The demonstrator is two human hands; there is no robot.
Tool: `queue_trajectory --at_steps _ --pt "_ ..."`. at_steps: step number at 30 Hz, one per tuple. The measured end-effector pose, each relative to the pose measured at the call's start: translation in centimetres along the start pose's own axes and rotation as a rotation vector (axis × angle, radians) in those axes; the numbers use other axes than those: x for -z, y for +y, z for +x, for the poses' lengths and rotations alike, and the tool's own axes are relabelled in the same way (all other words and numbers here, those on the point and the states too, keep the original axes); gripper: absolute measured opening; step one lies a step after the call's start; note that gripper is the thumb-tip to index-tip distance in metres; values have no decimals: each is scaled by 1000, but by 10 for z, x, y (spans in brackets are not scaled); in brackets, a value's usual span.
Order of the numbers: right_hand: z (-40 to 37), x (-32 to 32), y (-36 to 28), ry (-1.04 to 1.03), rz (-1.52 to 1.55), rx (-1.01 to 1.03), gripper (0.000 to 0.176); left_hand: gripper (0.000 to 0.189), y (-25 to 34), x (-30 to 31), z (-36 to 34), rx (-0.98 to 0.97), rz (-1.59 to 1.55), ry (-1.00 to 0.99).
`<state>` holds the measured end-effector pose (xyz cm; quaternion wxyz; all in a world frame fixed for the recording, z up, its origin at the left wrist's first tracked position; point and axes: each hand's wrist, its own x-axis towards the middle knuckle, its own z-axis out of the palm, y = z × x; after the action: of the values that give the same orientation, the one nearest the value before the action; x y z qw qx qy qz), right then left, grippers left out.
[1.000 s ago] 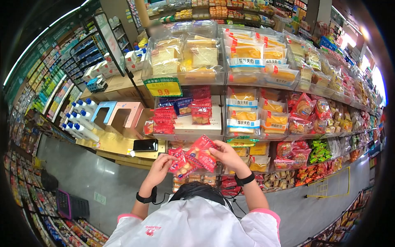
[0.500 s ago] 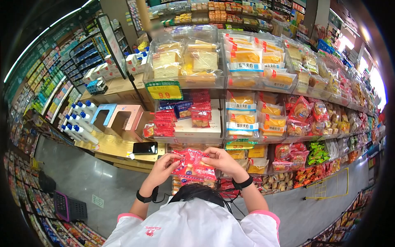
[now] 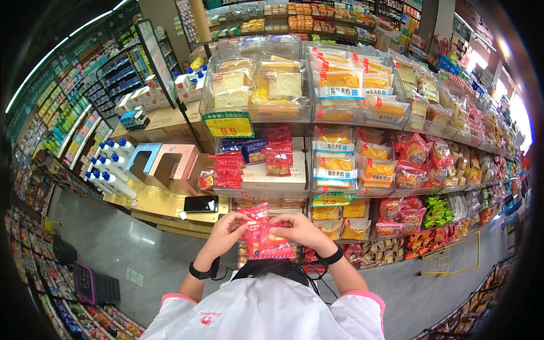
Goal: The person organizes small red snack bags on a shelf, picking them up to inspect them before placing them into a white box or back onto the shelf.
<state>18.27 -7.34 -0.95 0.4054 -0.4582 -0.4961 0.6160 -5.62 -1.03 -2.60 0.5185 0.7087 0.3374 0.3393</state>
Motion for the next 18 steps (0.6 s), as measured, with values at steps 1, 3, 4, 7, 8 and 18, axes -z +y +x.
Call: queue_trajectory --at_steps 1,3,4,7,8,18 --pt "0 1 1 18 20 -6 22 17 -2 1 0 3 0 10" --pt "-2 4 0 92 220 -15 17 17 6 4 -1 85 -58 40" --pt "-2 5 -1 132 320 -18 14 19 9 7 -1 125 -88 52" --pt "0 5 -5 134 525 14 12 23 -2 15 1 37 36 -57" --pt "1 4 -6 125 574 2 13 24 -2 14 1 35 37 -79" --pt "13 -21 2 139 462 17 20 27 4 -9 2 173 -495 -137"
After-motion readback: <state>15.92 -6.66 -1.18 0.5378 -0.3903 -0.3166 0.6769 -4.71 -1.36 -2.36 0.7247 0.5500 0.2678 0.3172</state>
